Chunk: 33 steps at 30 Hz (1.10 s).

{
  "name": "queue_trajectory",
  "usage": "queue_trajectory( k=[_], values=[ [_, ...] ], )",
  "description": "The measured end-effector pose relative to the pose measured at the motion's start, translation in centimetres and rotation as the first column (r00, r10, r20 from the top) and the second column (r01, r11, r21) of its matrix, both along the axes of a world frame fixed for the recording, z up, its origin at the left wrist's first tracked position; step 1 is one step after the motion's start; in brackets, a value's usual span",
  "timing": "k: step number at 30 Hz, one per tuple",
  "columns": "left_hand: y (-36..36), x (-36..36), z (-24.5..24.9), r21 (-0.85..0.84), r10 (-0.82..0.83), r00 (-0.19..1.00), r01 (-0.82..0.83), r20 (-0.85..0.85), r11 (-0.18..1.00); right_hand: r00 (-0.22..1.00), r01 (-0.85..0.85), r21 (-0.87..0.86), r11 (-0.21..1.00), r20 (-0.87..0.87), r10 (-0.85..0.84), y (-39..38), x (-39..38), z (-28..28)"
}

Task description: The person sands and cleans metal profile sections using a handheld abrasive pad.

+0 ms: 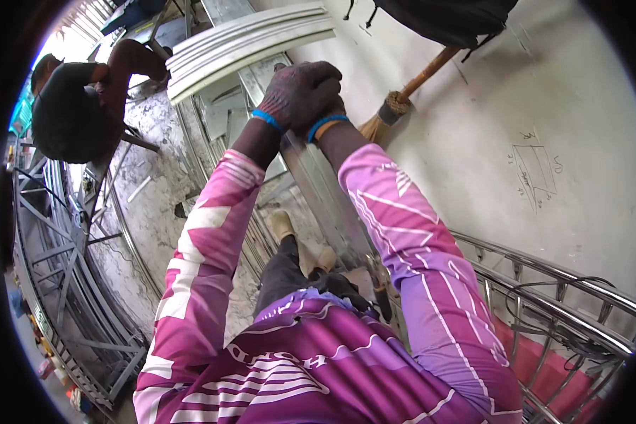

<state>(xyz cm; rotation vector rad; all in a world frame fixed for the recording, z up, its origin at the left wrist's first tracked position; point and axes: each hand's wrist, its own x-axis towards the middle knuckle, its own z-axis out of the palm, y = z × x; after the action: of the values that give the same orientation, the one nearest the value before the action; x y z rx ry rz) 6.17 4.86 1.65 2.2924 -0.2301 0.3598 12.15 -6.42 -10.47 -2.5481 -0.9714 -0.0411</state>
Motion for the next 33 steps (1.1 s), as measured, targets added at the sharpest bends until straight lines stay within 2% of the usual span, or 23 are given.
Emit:
queue_trajectory(
  k=[1,3,4,6,7,8,9,10,11,12,15,18,20,22,24,26,27,30,31,32,33],
  values=[
    [0.7,1.3,0.4,-0.014,0.004,0.999,-0.005,-0.051,1.000,1.000,0.009,0.015,1.000,0.009,-0.009,0.7,0.3,0.7],
    [0.9,2.1,1.0,-0.046,-0.007,0.994,0.002,-0.113,0.999,0.992,-0.035,-0.273,0.961,0.104,0.066,0.6,0.4,2.3],
    [0.2,1.5,1.2,-0.051,-0.024,0.993,0.018,-0.115,0.999,0.994,-0.020,-0.279,0.960,0.102,0.050,0.2,-0.1,3.1],
    [-1.8,-0.9,1.7,0.034,-0.018,0.996,0.021,-0.086,0.999,0.996,0.008,-0.324,0.946,0.087,0.021,-1.7,-3.1,4.5],
    [-3.5,-2.4,0.3,0.090,-0.026,0.999,0.022,0.048,0.996,0.997,0.022,-0.347,0.937,0.076,0.005,-4.6,-4.5,5.5],
    [-5.6,-4.9,1.2,0.214,-0.057,0.998,0.049,0.034,0.976,0.998,0.031,-0.373,0.927,0.058,-0.010,-5.9,-7.6,6.0],
    [-7.8,-7.3,0.6,0.129,-0.152,0.988,0.148,0.026,0.981,0.999,0.036,-0.397,0.917,0.038,-0.022,-7.4,-11.3,6.7],
    [-9.1,-10.1,2.5,0.198,-0.177,0.982,0.160,0.072,0.967,0.999,0.041,-0.420,0.907,0.016,-0.037,-10.2,-13.9,7.7],
    [-11.2,-11.6,0.8,0.086,-0.270,0.958,0.262,0.099,0.961,0.999,0.047,-0.442,0.896,-0.002,-0.053,-14.1,-18.3,9.5],
    [-12.1,-13.1,1.6,0.043,-0.346,0.937,0.344,0.041,0.938,0.998,0.053,-0.466,0.883,-0.013,-0.067,-14.4,-19.6,10.1],
    [-13.3,-14.2,0.6,-0.051,-0.360,0.930,0.364,0.075,0.930,0.996,0.045,-0.529,0.848,-0.039,-0.077,-14.0,-21.0,12.0],
    [-10.3,-12.0,0.8,-0.054,-0.369,0.929,0.369,0.012,0.928,0.995,0.014,-0.559,0.829,-0.072,-0.065,-11.3,-18.3,12.2],
    [-7.4,-8.0,1.0,0.128,-0.233,0.971,0.238,-0.053,0.963,0.992,0.014,-0.563,0.826,-0.095,-0.081,-7.3,-12.7,10.6],
    [-3.4,-3.9,0.5,-0.068,-0.154,0.987,0.150,-0.057,0.986,0.988,0.016,-0.560,0.828,-0.120,-0.100,-4.2,-7.9,9.3],
    [-0.7,0.0,-0.1,-0.206,-0.094,0.985,0.063,-0.143,0.976,0.984,0.006,-0.551,0.835,-0.148,-0.104,0.2,-2.7,8.1],
    [1.3,3.1,0.2,-0.168,-0.100,0.987,0.079,-0.122,0.983,0.981,-0.006,-0.535,0.845,-0.166,-0.098,1.5,-1.3,8.2],
    [1.1,3.1,0.3,-0.151,-0.098,0.988,0.079,-0.123,0.985,0.978,0.011,-0.635,0.772,-0.154,-0.140,2.1,-1.2,8.5],
    [-0.8,1.5,0.3,-0.019,-0.065,0.992,0.064,-0.110,0.998,0.960,0.029,-0.526,0.850,-0.223,-0.171,0.6,-2.8,8.3],
    [-1.9,0.1,0.2,-0.025,-0.053,0.994,0.051,-0.099,0.998,0.958,0.030,-0.513,0.858,-0.230,-0.171,-0.9,-1.0,3.1],
    [-3.1,-1.5,0.0,-0.037,-0.035,0.996,0.032,-0.087,0.999,0.996,-0.015,-0.279,0.960,-0.092,-0.011,-3.6,-0.9,-1.9],
    [-4.7,-3.2,-0.5,-0.033,-0.049,0.997,0.047,-0.054,0.998,0.989,-0.112,-0.041,0.993,0.091,0.115,-4.2,-1.8,-6.6]
  ],
)
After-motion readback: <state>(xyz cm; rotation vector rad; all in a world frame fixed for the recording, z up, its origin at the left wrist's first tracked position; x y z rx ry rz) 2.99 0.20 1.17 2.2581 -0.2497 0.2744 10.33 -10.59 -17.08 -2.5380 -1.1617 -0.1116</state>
